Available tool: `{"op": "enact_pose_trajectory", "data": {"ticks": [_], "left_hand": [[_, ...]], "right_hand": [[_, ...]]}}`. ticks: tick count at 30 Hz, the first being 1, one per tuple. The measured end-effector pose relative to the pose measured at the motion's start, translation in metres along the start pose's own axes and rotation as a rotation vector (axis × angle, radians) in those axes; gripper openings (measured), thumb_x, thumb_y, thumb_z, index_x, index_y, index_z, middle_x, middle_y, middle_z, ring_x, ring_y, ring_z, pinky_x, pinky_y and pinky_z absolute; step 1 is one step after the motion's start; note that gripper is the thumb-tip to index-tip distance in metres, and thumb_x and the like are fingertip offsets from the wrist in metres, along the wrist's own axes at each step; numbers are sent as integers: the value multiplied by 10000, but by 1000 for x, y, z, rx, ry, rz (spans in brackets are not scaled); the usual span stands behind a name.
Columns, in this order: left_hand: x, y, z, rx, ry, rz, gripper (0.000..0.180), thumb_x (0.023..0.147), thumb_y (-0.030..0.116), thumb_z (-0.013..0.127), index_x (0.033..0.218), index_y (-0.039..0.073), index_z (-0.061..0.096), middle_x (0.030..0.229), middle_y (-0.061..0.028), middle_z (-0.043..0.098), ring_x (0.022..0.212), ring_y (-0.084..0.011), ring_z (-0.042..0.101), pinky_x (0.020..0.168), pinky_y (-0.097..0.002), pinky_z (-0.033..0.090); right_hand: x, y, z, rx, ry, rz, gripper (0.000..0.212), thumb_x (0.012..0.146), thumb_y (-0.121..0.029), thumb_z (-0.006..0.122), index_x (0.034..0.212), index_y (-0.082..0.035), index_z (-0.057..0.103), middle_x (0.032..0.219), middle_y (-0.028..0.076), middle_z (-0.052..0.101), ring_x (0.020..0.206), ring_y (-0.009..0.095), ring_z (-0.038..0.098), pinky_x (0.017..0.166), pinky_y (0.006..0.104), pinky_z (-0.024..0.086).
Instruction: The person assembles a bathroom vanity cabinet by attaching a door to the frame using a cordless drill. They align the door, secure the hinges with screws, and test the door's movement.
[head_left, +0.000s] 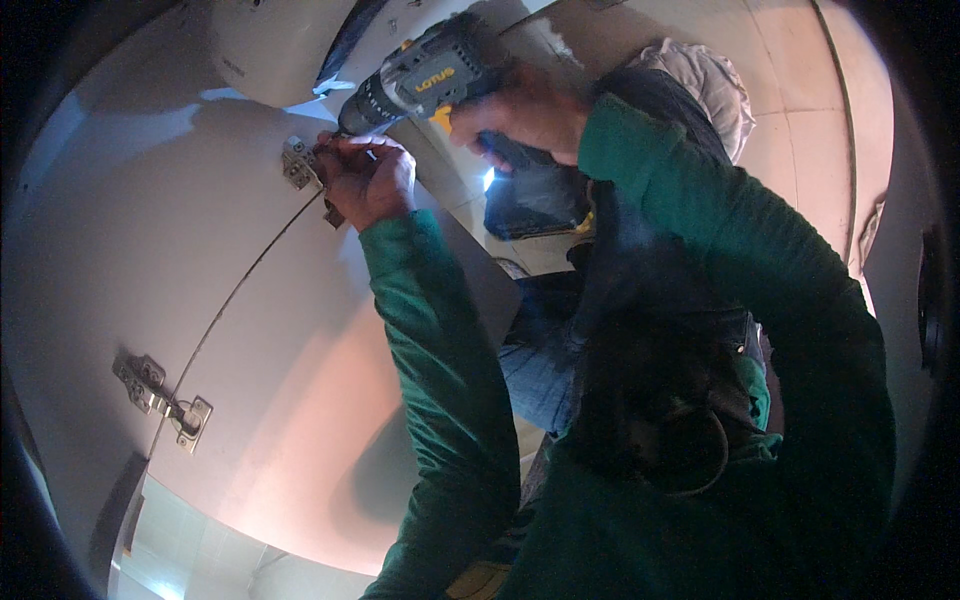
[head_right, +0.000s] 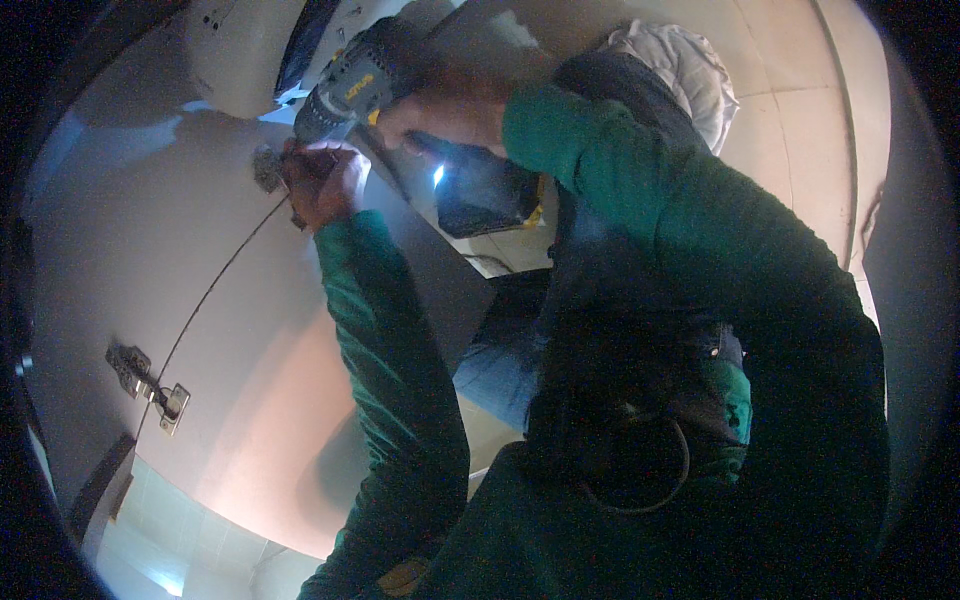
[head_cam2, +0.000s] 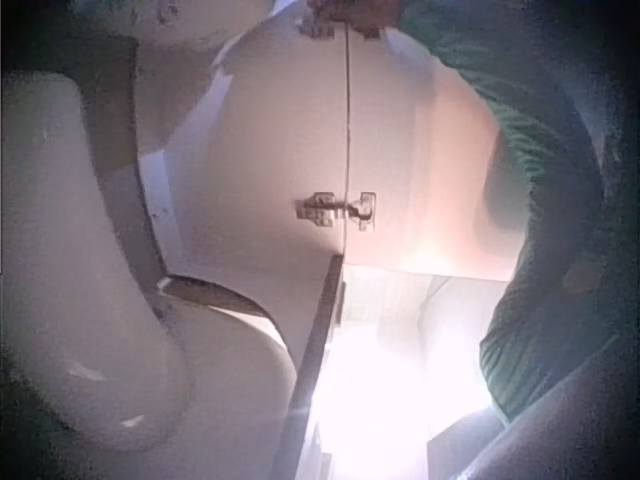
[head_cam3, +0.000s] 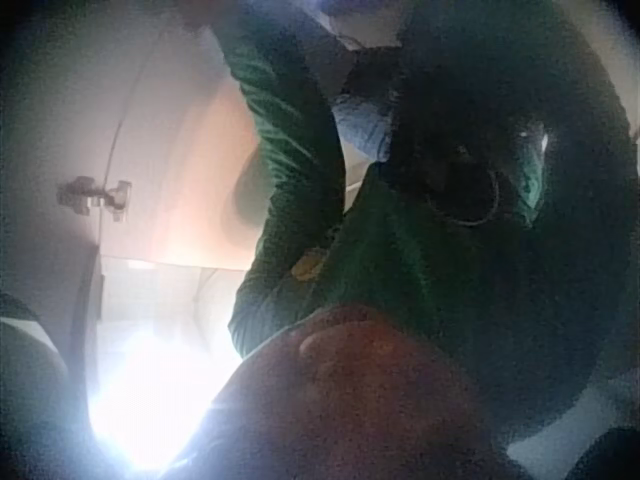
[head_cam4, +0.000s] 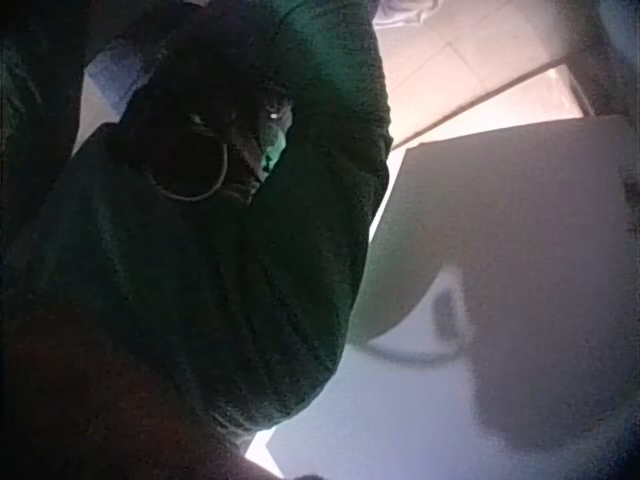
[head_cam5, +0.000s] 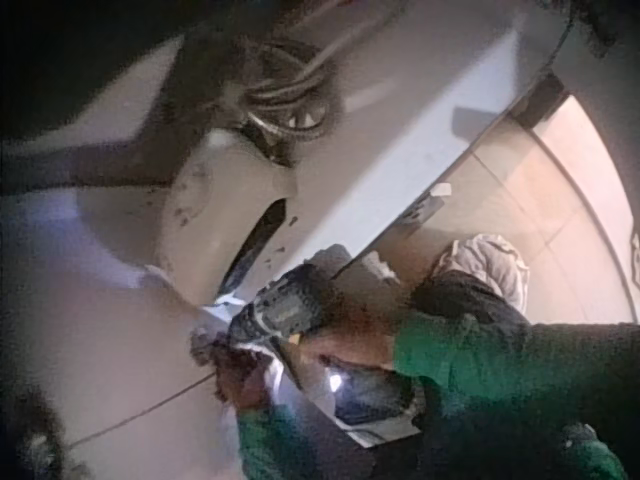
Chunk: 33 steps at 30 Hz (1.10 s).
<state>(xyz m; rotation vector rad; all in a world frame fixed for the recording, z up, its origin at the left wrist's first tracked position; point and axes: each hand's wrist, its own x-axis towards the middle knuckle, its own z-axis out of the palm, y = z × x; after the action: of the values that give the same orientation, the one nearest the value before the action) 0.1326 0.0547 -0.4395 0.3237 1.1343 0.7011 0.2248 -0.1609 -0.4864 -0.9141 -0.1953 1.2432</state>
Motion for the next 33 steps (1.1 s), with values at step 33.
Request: {"op": "enact_pose_trajectory", "data": {"ticks": [33], "left_hand": [[11, -9, -8, -185, 0, 9, 76, 1000, 190, 693, 1029, 120, 705, 872, 42, 729, 659, -39, 655, 589, -191, 593]], "right_hand": [[14, -36, -8, 34, -156, 171, 386, 783, -177, 671, 1101, 41, 652, 702, 42, 598, 516, 140, 553, 539, 314, 498]]}}
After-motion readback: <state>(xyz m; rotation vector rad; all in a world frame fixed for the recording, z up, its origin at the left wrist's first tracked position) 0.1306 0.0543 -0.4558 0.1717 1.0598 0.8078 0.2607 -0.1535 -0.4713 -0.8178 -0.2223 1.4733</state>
